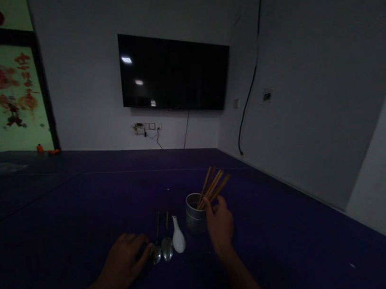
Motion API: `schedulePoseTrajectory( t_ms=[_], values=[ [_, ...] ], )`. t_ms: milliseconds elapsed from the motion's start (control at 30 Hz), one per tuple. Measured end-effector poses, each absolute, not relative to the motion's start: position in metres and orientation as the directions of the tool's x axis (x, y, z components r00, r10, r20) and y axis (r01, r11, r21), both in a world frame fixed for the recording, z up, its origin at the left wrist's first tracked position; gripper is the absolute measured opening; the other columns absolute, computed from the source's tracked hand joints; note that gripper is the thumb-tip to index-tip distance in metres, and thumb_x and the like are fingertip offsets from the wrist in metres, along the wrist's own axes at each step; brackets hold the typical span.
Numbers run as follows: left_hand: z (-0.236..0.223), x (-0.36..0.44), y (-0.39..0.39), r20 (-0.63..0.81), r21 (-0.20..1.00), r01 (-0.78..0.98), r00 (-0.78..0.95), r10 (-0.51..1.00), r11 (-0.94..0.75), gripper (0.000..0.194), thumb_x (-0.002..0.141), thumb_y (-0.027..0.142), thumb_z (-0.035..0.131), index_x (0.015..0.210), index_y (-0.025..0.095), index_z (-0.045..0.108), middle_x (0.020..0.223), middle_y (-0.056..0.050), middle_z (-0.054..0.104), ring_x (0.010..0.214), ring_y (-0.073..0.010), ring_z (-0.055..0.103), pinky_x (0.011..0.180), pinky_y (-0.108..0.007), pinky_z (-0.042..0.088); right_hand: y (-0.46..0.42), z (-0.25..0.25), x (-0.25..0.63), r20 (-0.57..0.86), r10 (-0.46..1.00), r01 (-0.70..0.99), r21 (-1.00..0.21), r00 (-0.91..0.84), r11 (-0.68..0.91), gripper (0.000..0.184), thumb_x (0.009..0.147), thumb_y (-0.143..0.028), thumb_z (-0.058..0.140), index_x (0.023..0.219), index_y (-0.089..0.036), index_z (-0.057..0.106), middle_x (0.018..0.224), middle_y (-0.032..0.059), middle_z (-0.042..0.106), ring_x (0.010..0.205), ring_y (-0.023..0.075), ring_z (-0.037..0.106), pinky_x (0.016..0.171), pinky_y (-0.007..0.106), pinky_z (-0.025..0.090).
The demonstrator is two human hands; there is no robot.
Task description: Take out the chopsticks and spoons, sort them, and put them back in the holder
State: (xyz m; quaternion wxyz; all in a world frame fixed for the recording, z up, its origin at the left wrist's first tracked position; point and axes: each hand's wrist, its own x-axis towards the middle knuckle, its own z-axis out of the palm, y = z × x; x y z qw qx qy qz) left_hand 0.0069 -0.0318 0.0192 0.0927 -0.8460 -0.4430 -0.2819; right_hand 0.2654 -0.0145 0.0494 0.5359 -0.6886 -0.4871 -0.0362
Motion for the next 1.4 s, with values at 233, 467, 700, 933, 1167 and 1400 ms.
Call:
schedulePoseTrajectory(
  t_ms=[233, 467, 700, 933, 1167, 1400],
  values=[
    [0.016, 0.008, -0.032, 0.535, 0.102, 0.773, 0.488, 0.690, -0.626, 0.027, 0.090, 0.029, 0.037, 0.079, 0.019, 0.060, 0.071, -0.005, 0.064, 0.066, -0.0175, 0.057, 0.065, -0.032, 0.042, -0.014, 0.046, 0.264, 0.538, 0.614, 0.637, -0.767, 0.577, 0.074, 0.074, 0.080, -0.066, 0.044, 0.121, -0.005, 0.054, 0.060, 0.0051, 0.064, 0.056, 0.0227, 0.059, 0.054, 0.028, 0.035],
    [0.022, 0.009, -0.037, 0.466, 0.195, 0.697, 0.553, 0.691, -0.690, 0.016, 0.085, 0.028, 0.051, 0.094, 0.020, 0.062, 0.088, -0.005, 0.065, 0.083, -0.0208, 0.057, 0.075, -0.035, 0.043, -0.010, 0.042, 0.265, 0.515, 0.625, 0.610, -0.789, 0.587, 0.077, 0.074, 0.081, -0.065, 0.045, 0.123, -0.005, 0.052, 0.063, 0.0067, 0.065, 0.061, 0.0242, 0.061, 0.055, 0.029, 0.036],
    [0.018, 0.006, -0.033, 0.401, 0.218, 0.657, 0.614, 0.680, -0.721, 0.040, 0.085, 0.028, 0.053, 0.125, 0.023, 0.052, 0.128, -0.009, 0.055, 0.112, -0.0250, 0.049, 0.094, -0.043, 0.040, -0.007, 0.039, 0.266, 0.496, 0.632, 0.575, -0.813, 0.596, 0.095, 0.074, 0.080, -0.065, 0.045, 0.125, -0.006, 0.051, 0.064, 0.0062, 0.065, 0.058, 0.0228, 0.060, 0.052, 0.027, 0.035],
    [0.015, 0.005, -0.034, 0.363, 0.234, 0.636, 0.645, 0.673, -0.735, 0.045, 0.087, 0.026, 0.050, 0.131, 0.023, 0.045, 0.130, -0.009, 0.055, 0.114, -0.0254, 0.048, 0.092, -0.043, 0.041, -0.017, 0.051, 0.257, 0.497, 0.567, 0.495, -0.851, 0.656, 0.173, 0.080, 0.079, -0.064, 0.049, 0.135, -0.007, 0.040, 0.064, 0.0032, 0.064, 0.056, 0.0205, 0.058, 0.054, 0.027, 0.037],
    [0.019, 0.008, -0.036, 0.386, 0.241, 0.635, 0.632, 0.672, -0.734, 0.036, 0.088, 0.024, 0.047, 0.124, 0.024, 0.051, 0.120, -0.008, 0.059, 0.106, -0.0231, 0.051, 0.086, -0.038, 0.042, -0.039, 0.065, 0.241, 0.621, 0.351, 0.511, -0.780, 0.700, 0.361, 0.069, 0.084, -0.053, 0.051, 0.136, -0.010, 0.039, 0.051, -0.0094, 0.042, 0.045, 0.0117, 0.041, 0.049, 0.023, 0.034],
    [0.018, 0.010, -0.035, 0.405, 0.219, 0.645, 0.623, 0.670, -0.732, 0.029, 0.087, 0.026, 0.049, 0.115, 0.024, 0.055, 0.111, -0.007, 0.061, 0.100, -0.0220, 0.053, 0.083, -0.035, 0.043, -0.049, 0.042, 0.214, 0.851, 0.491, 0.770, -0.435, 0.184, 0.466, 0.045, 0.088, -0.046, 0.046, 0.114, -0.013, 0.061, 0.046, -0.0062, 0.046, 0.039, 0.0107, 0.041, 0.045, 0.022, 0.035]
  ],
)
